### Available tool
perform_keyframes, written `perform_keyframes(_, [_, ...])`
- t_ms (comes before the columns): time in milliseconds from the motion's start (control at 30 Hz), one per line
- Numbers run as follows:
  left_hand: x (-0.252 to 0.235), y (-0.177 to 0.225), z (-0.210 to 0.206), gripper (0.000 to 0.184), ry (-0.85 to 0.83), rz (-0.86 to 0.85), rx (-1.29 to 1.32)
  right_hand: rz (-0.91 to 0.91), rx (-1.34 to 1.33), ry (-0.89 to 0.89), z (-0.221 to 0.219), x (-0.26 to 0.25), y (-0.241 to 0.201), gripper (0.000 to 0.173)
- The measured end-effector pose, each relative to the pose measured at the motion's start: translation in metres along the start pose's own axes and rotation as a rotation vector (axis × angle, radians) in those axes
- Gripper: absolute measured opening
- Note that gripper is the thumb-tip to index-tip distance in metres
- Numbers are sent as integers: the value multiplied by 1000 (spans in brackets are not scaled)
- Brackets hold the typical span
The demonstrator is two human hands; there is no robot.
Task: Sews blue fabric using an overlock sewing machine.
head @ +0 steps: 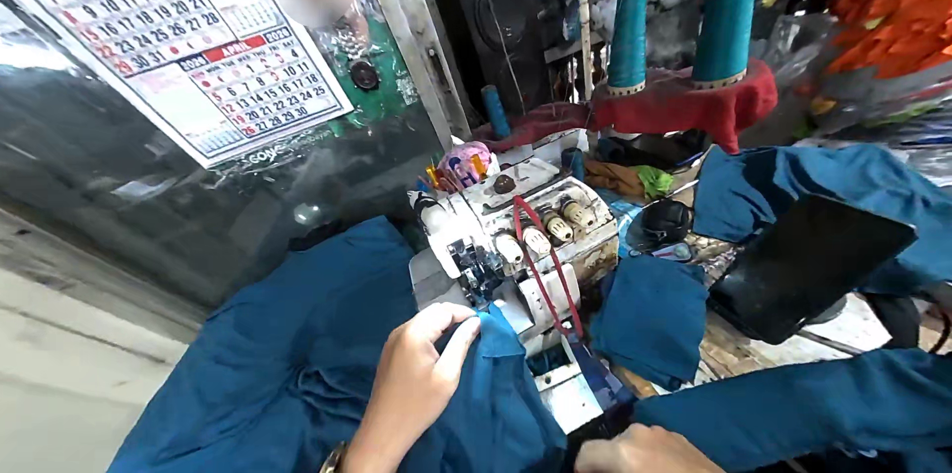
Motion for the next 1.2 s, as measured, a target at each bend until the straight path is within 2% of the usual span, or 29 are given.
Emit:
perform_keyframes(133, [-2, -4, 0, 24, -4, -29, -175, 91, -329, 551, 11, -16, -17, 19])
perform_keyframes(200, [-4, -7, 1, 24, -29, -6, -152, 45, -290, 684, 10, -31, -30, 40])
perform_keyframes(267, [-5, -7, 6, 18, -79, 33, -63, -48, -157, 608, -1, -47, -30, 63])
perform_keyframes(333, [0, 3, 18, 10, -104, 58, 5, -73, -122, 522, -12, -48, -21, 63])
perform_keyframes(400, [11, 21, 34, 10, -101, 18, 50, -50, -179, 534, -9, -32, -11, 55])
perform_keyframes(467, [25, 38, 45, 14, -131, -52, 134, 38, -299, 645, 3, -16, -15, 45])
perform_keyframes(500, [28, 45, 46, 16, -158, -108, 160, 134, -405, 706, 12, -12, -26, 46])
perform_keyframes(567, [28, 56, 45, 21, -198, -210, 173, 333, -607, 723, 26, -18, -57, 63])
perform_keyframes(633, [28, 63, 43, 26, -179, -218, 178, 398, -648, 643, 24, -39, -73, 75])
perform_keyframes(667, [30, 65, 43, 26, -143, -189, 180, 356, -616, 589, 18, -48, -71, 72])
perform_keyframes(700, [32, 65, 45, 23, -101, -156, 187, 318, -599, 551, 10, -52, -67, 63])
perform_keyframes(767, [35, 61, 50, 14, -38, -105, 188, 272, -626, 477, -3, -49, -53, 32])
perform_keyframes(800, [36, 56, 51, 19, -24, -84, 178, 254, -652, 433, -9, -45, -44, 21])
perform_keyframes(833, [38, 52, 51, 22, -20, -68, 166, 235, -675, 380, -13, -41, -37, 20])
perform_keyframes(933, [37, 48, 52, 21, -40, -81, 154, 269, -728, 269, -11, -33, -38, 31])
perform_keyframes(1000, [33, 53, 50, 21, -37, -97, 175, 317, -771, 303, -4, -35, -45, 31])
perform_keyframes(1100, [27, 57, 43, 18, -18, -72, 191, 324, -893, 359, 0, -38, -50, 18])
perform_keyframes(1167, [24, 54, 40, 19, -17, -61, 173, 300, -852, 338, -8, -41, -46, 30])
perform_keyframes(1200, [24, 53, 41, 19, -21, -75, 159, 279, -811, 314, -11, -41, -42, 30])
Point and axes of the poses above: each hand's wrist, its own x-axis away from the middle knuckle, its own z-axis out of the back of the hand, y = z × x, the point moved 4 cm from there along -x, towards the middle knuckle, and after that the axes turned 3 degrees about -x, right-handed, at the moved point
